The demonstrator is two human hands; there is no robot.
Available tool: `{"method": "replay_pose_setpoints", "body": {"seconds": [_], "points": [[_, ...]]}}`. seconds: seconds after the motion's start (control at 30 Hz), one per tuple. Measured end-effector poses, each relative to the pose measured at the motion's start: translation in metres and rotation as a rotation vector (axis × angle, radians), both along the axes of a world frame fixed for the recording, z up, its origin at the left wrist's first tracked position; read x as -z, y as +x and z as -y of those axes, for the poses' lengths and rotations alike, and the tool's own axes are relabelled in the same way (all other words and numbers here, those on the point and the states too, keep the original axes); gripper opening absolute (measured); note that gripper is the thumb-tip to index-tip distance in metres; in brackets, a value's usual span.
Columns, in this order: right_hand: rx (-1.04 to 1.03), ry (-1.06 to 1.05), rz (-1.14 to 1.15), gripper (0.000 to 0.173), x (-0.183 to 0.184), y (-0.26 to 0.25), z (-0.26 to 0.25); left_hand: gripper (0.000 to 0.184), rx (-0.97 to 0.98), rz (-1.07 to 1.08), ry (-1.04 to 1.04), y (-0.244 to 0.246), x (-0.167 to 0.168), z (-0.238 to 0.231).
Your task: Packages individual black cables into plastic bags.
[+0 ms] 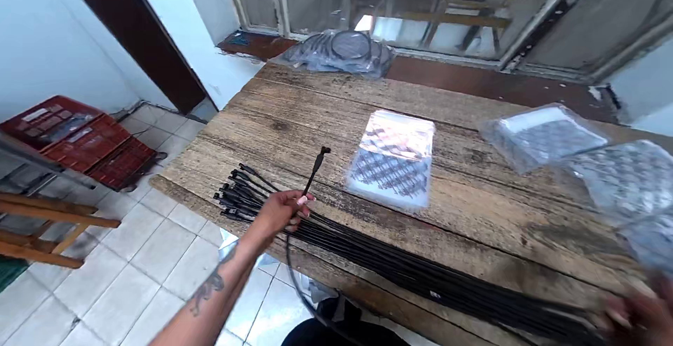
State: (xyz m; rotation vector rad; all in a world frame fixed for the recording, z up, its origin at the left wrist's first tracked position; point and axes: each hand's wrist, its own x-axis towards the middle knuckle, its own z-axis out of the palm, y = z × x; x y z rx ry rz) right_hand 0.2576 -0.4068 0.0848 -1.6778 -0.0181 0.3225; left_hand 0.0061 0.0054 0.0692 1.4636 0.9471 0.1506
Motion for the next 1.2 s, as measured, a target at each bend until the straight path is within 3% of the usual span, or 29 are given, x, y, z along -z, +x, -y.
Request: {"method": "replay_pose_setpoints", "body": {"seconds": [0.07,0.17,0.23,0.3,0.4,0.5,0.6,0.67,0.73,0.8,0.87,0.93,1.0,1.1,1.2], "points": [[-0.185,-0.163,0.187,0.056,-0.027,-0.01,-0.08,0.023,0.188,-0.169,0.308,0.015,-0.015,0.0],[-0.512,-0.384,0.637,0.049,-0.039,-0.029,-0.156,0.021,0.442,-0.282,0.604,0.037,-0.018,0.028],[-0.639,-0.452,1.003,0.045,-0.03,-0.041,-0.187,0.019,0.603,-0.222,0.728,0.042,-0.005,0.054],[-0.768,-0.486,1.092,0.041,-0.012,-0.05,-0.199,0.017,0.742,-0.066,0.84,0.042,0.012,0.073],[-0.96,-0.555,0.86,0.038,0.015,-0.056,-0.186,0.021,0.759,0.17,0.871,0.041,0.02,0.081],[-1.052,-0.55,0.712,0.041,0.037,-0.056,-0.156,0.039,0.469,0.098,0.658,0.027,0.027,0.066],[-0.946,-0.594,0.813,0.052,0.053,-0.058,-0.125,0.047,0.167,0.117,0.419,-0.023,0.071,0.077],[-0.856,-0.663,0.926,0.074,0.06,-0.062,-0.109,0.05,0.056,0.248,0.339,-0.043,0.096,0.113],[-0.82,-0.723,0.967,0.103,0.061,-0.075,-0.098,0.052,-0.049,0.368,0.353,-0.031,0.104,0.142],[-0.837,-0.735,0.862,0.135,0.057,-0.089,-0.091,0.047,-0.188,0.366,0.36,0.007,0.092,0.153],[-0.884,-0.702,0.658,0.155,0.053,-0.097,-0.086,0.041,-0.249,0.326,0.397,0.045,0.069,0.161],[-0.874,-0.647,0.485,0.157,0.052,-0.098,-0.085,0.04,-0.205,0.339,0.439,0.075,0.053,0.167],[-0.759,-0.558,0.343,0.148,0.062,-0.095,-0.085,0.046,-0.008,0.302,0.494,0.1,0.05,0.156],[-0.57,-0.57,0.235,0.127,0.067,-0.078,-0.077,0.041,0.529,0.171,0.69,0.143,0.065,0.075],[-0.51,-0.806,0.316,0.115,0.065,-0.061,-0.059,0.022,0.722,0.078,0.766,0.176,0.097,-0.022]]}}
